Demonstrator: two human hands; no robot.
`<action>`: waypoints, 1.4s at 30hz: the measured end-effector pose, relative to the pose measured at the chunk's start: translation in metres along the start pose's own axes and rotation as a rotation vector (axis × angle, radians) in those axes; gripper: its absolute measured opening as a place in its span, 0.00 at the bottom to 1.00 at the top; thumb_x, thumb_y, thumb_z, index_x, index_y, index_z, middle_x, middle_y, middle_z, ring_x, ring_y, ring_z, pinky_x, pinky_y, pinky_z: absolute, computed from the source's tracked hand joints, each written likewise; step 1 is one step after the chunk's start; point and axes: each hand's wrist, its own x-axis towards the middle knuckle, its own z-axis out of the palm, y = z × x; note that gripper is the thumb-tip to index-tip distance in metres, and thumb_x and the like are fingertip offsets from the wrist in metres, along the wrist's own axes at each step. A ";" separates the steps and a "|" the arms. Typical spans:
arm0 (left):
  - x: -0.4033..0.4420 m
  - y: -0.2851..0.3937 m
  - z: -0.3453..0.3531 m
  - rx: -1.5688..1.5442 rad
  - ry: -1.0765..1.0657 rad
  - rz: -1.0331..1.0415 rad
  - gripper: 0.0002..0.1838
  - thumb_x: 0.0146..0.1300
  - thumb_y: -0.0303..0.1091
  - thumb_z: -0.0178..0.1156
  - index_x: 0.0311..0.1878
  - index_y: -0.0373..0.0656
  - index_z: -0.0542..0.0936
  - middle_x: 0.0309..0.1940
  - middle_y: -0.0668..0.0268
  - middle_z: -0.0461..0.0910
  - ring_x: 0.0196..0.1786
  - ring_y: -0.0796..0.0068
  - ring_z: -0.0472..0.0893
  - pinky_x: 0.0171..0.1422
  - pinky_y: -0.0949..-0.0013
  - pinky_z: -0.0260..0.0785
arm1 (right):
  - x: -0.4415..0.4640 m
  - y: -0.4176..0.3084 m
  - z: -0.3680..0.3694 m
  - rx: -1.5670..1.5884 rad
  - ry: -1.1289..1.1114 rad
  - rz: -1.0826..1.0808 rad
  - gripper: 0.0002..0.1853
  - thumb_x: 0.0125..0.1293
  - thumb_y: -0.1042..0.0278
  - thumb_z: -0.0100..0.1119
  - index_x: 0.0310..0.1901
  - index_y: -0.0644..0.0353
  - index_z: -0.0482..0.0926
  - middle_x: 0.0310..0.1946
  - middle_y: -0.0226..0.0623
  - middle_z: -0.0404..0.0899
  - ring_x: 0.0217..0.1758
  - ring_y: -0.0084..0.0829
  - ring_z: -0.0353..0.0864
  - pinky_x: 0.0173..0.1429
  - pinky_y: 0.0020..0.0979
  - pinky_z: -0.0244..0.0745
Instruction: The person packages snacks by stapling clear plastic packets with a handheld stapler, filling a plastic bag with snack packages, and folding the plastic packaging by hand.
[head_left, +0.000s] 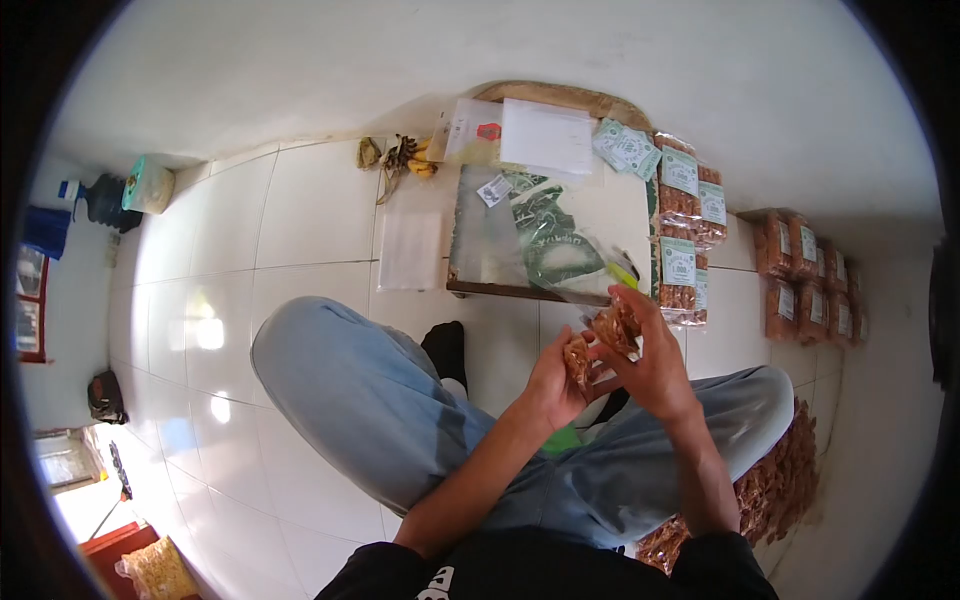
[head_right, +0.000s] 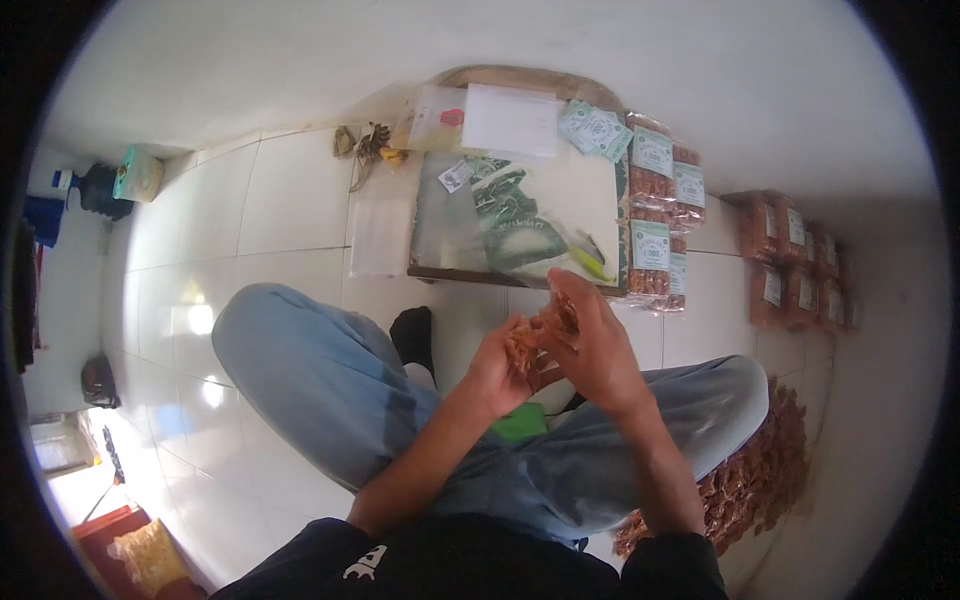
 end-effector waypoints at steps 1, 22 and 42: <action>-0.002 0.002 0.000 -0.033 -0.040 -0.004 0.29 0.75 0.59 0.33 0.60 0.45 0.69 0.55 0.62 0.76 0.57 0.66 0.78 0.63 0.54 0.73 | 0.002 0.006 0.012 0.032 0.114 -0.066 0.35 0.56 0.71 0.70 0.65 0.61 0.64 0.57 0.50 0.71 0.54 0.50 0.76 0.55 0.38 0.75; 0.020 -0.004 -0.002 0.411 0.118 0.734 0.19 0.69 0.36 0.60 0.57 0.41 0.67 0.48 0.65 0.76 0.47 0.81 0.78 0.47 0.78 0.73 | 0.001 0.031 0.026 0.645 -0.021 0.317 0.26 0.65 0.74 0.58 0.63 0.64 0.62 0.66 0.55 0.64 0.71 0.43 0.65 0.68 0.35 0.66; 0.020 -0.007 -0.007 0.290 0.086 0.434 0.25 0.71 0.47 0.56 0.62 0.40 0.66 0.50 0.65 0.75 0.52 0.78 0.77 0.52 0.72 0.74 | -0.024 0.038 0.027 -0.091 0.153 0.059 0.36 0.47 0.69 0.70 0.59 0.62 0.66 0.50 0.48 0.75 0.53 0.51 0.75 0.56 0.44 0.72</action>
